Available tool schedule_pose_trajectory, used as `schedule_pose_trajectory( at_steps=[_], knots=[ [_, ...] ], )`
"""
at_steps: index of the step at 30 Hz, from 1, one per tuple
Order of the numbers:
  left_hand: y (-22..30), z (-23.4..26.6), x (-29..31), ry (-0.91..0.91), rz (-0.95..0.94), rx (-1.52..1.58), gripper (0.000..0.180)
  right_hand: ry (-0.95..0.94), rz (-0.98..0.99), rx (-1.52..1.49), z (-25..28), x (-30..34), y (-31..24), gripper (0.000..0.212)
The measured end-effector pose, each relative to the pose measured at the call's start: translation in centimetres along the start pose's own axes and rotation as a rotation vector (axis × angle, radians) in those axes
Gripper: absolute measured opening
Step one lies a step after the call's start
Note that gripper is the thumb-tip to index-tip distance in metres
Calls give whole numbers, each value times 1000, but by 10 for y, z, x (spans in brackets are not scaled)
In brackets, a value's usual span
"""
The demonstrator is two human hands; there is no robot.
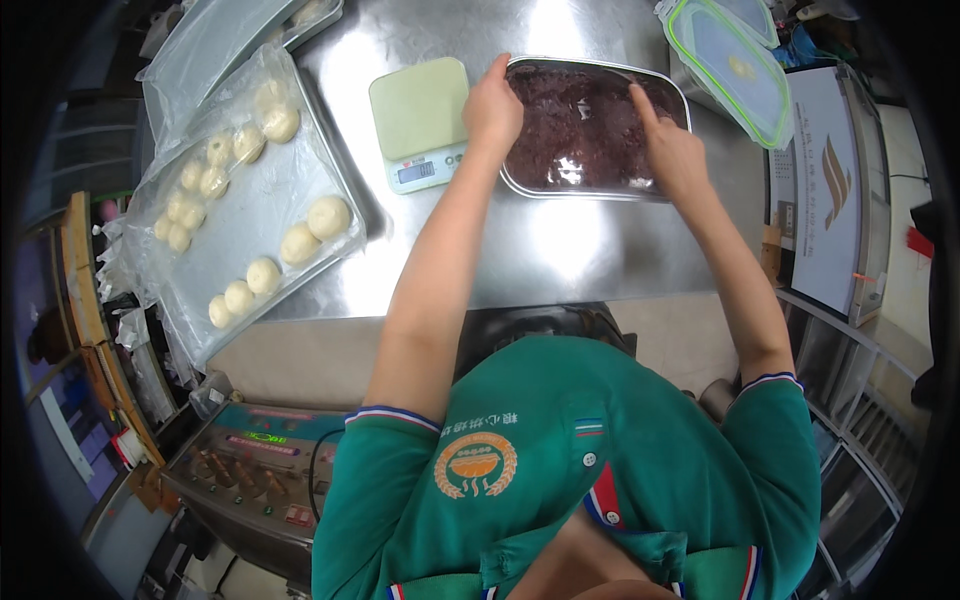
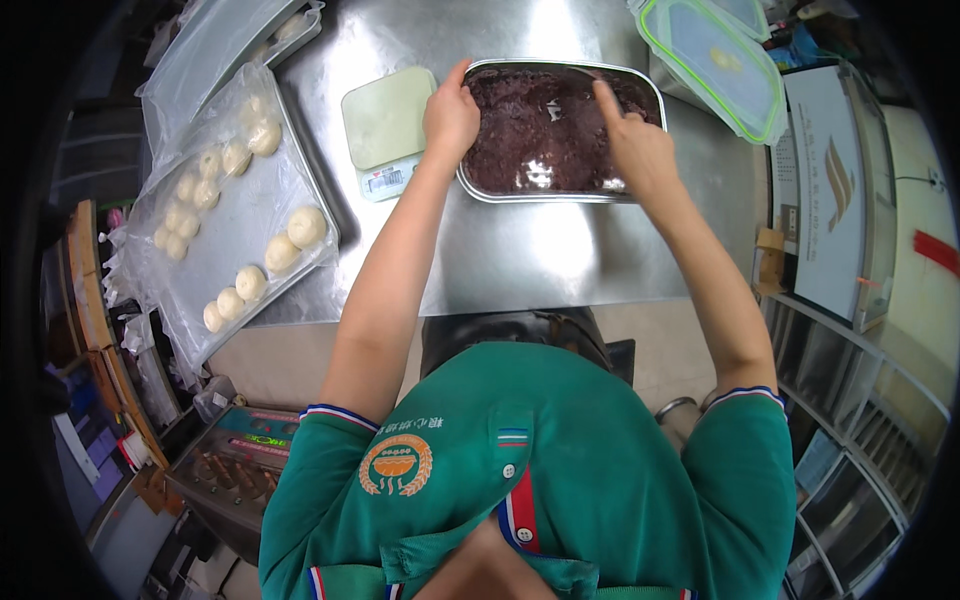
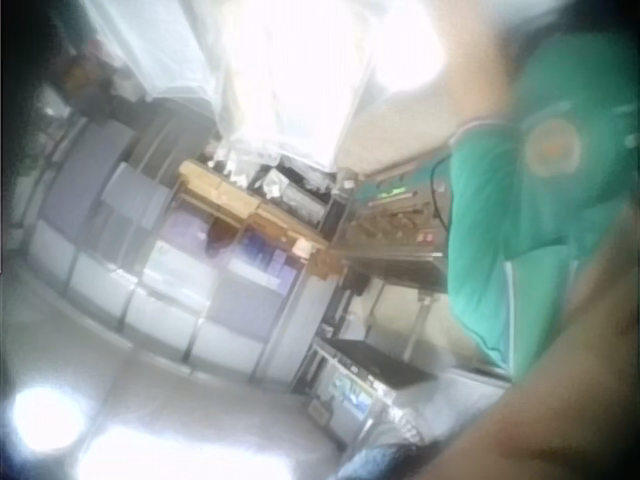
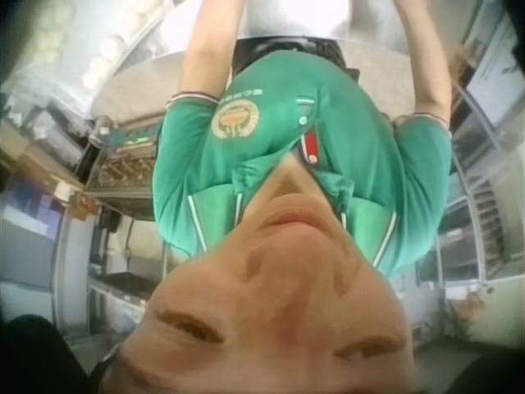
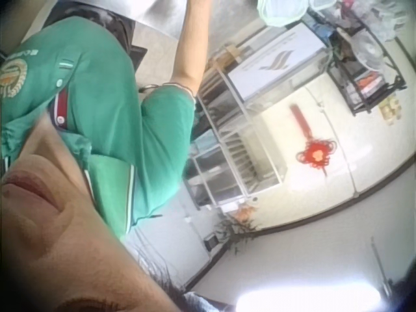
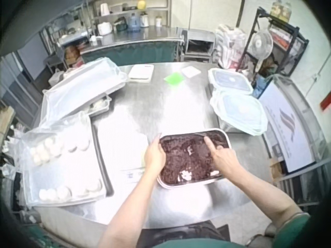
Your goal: The person uses tongs to pick up round buns from a wooden tray, places them into paper and plastic bags, and hands the bags to customers. The person also handles cash, places it in a container, and later moves trays of dough balls and a container of filling on a stainless steel table.
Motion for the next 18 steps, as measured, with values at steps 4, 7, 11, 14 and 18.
schedule_pose_trajectory(
  at_steps=[4, 7, 11, 14, 18],
  knots=[
    [1, 1, 1, -1, 0, -19, 41, 43, 5, 97, -19, -9, -11, 68],
    [1, 0, 1, -13, 7, -21, 42, -44, 54, 160, -40, -16, -20, 69],
    [-2, 2, 1, 21, 45, -19, 42, -89, 201, 147, -43, -8, -33, 72],
    [-4, 2, 2, 15, 68, -18, 42, -122, 304, 191, -34, 5, -35, 69],
    [2, 6, 2, 41, 12, -41, 41, 12, 344, 206, -9, 12, -41, 62]
  ],
)
Point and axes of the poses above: each hand's wrist, its own x-axis away from the middle knuckle, its own z-axis out of the back of the hand, y = z × x, the point moved 9 cm from there along -x, towards the middle knuckle, and after that the axes turned 1 degree about -x, right-handed, at the moved point
